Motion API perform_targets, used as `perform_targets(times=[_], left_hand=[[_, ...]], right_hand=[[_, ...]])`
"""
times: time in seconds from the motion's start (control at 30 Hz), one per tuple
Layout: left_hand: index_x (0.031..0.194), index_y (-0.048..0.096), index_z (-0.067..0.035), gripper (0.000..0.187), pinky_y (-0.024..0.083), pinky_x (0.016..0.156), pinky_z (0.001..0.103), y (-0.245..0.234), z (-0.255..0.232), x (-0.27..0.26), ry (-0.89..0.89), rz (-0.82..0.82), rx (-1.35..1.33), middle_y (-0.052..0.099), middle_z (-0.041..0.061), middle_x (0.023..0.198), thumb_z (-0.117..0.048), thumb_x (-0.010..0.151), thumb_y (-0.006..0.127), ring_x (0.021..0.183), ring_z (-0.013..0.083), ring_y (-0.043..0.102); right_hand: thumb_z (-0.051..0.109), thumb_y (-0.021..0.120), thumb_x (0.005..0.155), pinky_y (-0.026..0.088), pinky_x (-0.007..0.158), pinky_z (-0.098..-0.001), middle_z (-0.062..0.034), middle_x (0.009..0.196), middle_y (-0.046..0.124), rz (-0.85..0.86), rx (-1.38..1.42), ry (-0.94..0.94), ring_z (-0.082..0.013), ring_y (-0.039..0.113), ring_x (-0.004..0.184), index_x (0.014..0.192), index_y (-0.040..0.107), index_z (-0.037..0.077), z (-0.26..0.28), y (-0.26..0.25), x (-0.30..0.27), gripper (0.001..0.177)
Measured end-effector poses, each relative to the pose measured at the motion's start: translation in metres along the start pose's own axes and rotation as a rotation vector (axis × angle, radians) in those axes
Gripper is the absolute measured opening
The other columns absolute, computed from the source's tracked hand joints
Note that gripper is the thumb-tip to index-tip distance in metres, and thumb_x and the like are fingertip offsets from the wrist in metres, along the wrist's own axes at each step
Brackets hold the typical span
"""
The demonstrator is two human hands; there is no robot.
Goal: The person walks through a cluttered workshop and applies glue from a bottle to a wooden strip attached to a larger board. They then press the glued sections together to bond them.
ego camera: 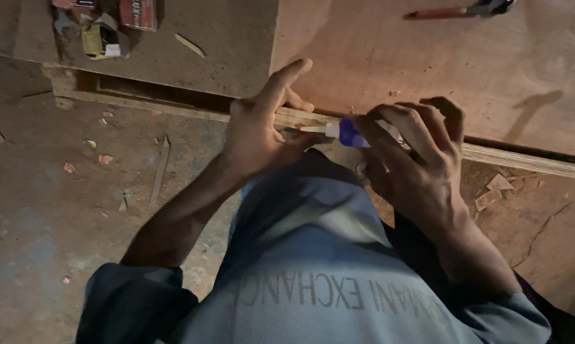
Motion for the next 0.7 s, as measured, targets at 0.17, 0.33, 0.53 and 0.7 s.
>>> perform_targets(times=[0.17,0.33,0.53,0.7], left_hand=[[0.157,0.037,-0.01,0.093,0.064,0.085,0.034,0.002,0.002,-0.002,0.024,-0.035,0.03,0.077,0.009,0.102,-0.046,0.09,0.091,0.095,0.02,0.081],[0.155,0.042,-0.01,0.087,0.063,0.076,0.031,0.004,0.005,-0.002,-0.006,-0.027,0.054,0.079,0.008,0.102,-0.041,0.09,0.091,0.09,0.0173,0.082],[0.15,0.049,-0.009,0.084,0.063,0.079,0.032,-0.003,0.002,-0.003,0.018,-0.024,0.057,0.077,0.011,0.103,-0.038,0.086,0.095,0.095,0.0201,0.081],[0.143,0.055,-0.007,0.078,0.065,0.088,0.035,-0.014,-0.004,0.0,0.104,-0.005,0.19,0.077,0.011,0.106,-0.038,0.085,0.096,0.098,0.0217,0.079]], right_hand=[[0.012,0.082,0.087,0.042,0.113,-0.045,-0.0055,0.123,0.066,0.023,-0.004,0.053,-0.0246,0.063,0.116,0.128,0.075,0.012,-0.003,0.004,-0.009,0.041],[0.011,0.085,0.094,0.05,0.107,-0.0426,-0.0079,0.125,0.069,-0.04,0.009,0.136,-0.0224,0.065,0.114,0.123,0.072,0.009,-0.023,0.008,-0.025,0.032],[0.003,0.082,0.1,0.056,0.1,-0.0348,-0.0129,0.129,0.066,-0.377,0.596,0.474,-0.0223,0.065,0.118,0.131,0.062,0.003,-0.045,0.007,-0.065,0.036],[0.004,0.078,0.104,0.059,0.108,-0.0408,-0.0133,0.127,0.066,-0.706,0.851,0.524,-0.0249,0.067,0.121,0.135,0.053,0.002,-0.06,0.015,-0.092,0.04]])
Point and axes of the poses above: each hand's wrist, its own x-axis towards the middle knuckle, its own y-axis out of the palm, z = x × y, the point moved 2 cm from there along x, towards the middle knuckle
